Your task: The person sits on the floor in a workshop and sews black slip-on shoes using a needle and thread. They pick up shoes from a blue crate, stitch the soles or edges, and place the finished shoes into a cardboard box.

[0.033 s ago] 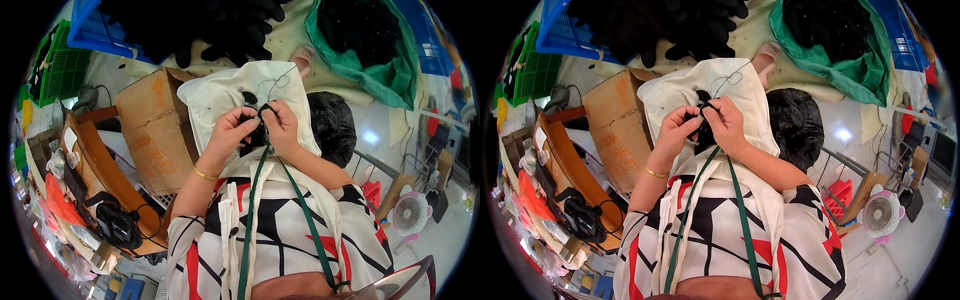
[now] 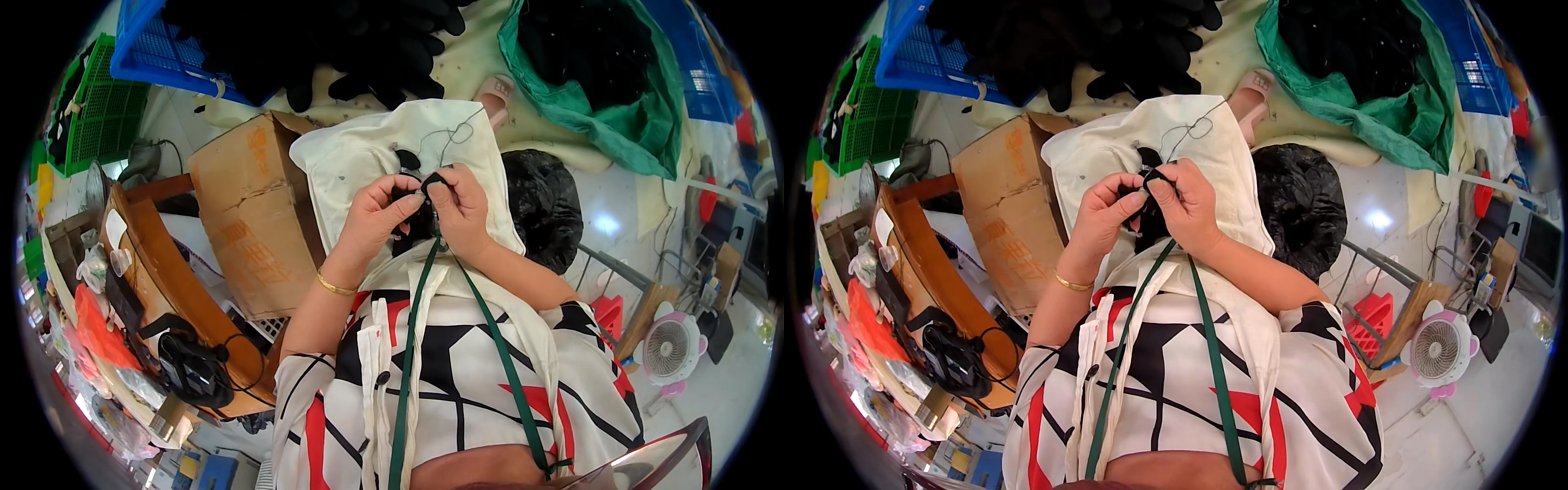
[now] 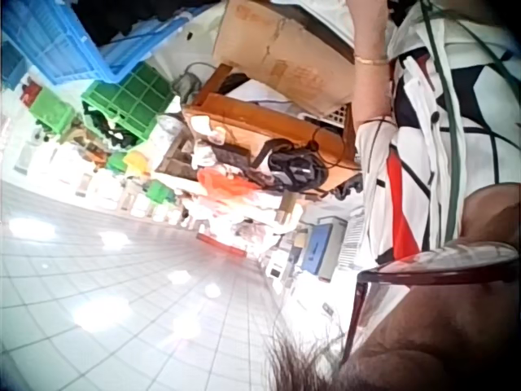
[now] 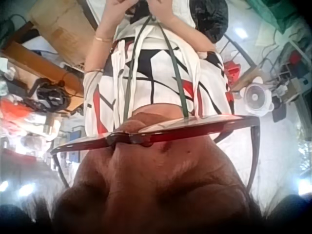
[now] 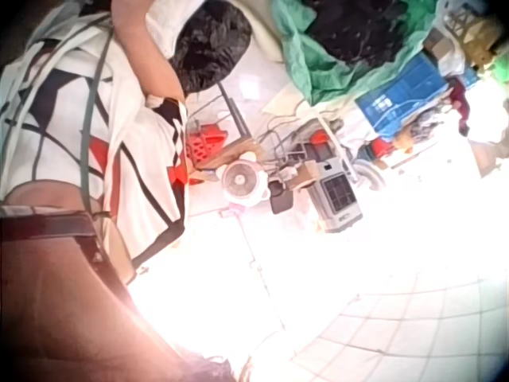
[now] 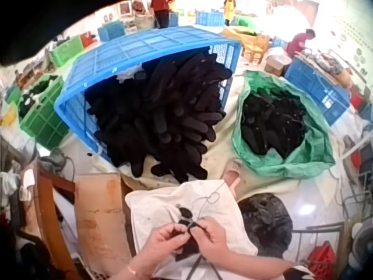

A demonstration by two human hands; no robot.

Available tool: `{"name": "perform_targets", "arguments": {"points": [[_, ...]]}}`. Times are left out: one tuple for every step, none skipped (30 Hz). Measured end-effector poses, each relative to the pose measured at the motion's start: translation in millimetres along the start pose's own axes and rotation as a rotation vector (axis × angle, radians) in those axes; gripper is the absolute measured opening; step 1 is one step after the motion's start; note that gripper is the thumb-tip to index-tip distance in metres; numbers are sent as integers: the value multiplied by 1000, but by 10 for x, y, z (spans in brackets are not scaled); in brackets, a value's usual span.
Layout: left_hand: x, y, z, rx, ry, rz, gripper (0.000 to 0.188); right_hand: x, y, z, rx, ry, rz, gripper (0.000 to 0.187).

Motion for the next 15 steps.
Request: {"name": "perform_targets", "arguments": {"points": [[26, 6, 5, 9, -14, 8, 18, -29, 9, 5, -22, 41, 44, 16], [36, 7, 13, 16, -27, 19, 17, -95, -14, -21, -85, 94, 98, 16], [55, 32, 30, 26, -50, 8, 16, -168, -36, -70, -149, 147, 152, 15], [75, 79, 54, 36, -73, -2, 15, -218, -57, -95, -213, 199, 205, 15], [114, 127, 78, 45, -99, -17, 15, -116, -47, -86, -230, 116, 140, 14], [171, 154, 102, 72, -145, -85, 15, -8, -29, -62, -248, 32, 73, 14], [229, 174, 122, 98, -191, -152, 15, 92, -13, -42, -266, -51, 7, 14], [270, 209, 159, 130, -235, -220, 15, 165, 28, -54, -249, -130, -44, 13], [355, 198, 214, 166, -298, -370, 16, 206, 89, -101, -232, -213, -90, 13], [471, 175, 284, 201, -361, -520, 17, 250, 151, -146, -214, -296, -136, 13], [550, 128, 341, 231, -421, -671, 18, 211, 148, -202, -295, -273, -155, 13], [595, 74, 390, 221, -494, -740, 20, 201, 108, -210, -361, -301, -192, 13], [628, 17, 437, 210, -567, -808, 21, 181, 65, -206, -426, -329, -230, 13], [658, -51, 493, 196, -642, -872, 23, 127, 18, -202, -491, -358, -265, 13], [661, -81, 516, 187, -651, -901, 23, 54, -41, -201, -571, -375, -276, 13]]}}
Point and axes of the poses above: each hand's wrist, its own z-axis away from the middle knuckle, its own y-axis out of the back of the hand, x = y × z, the point moved 10 cm from there along -z, towards the middle knuckle, and after that the axes turned 15 degrees about y, right-handed, at the moved point
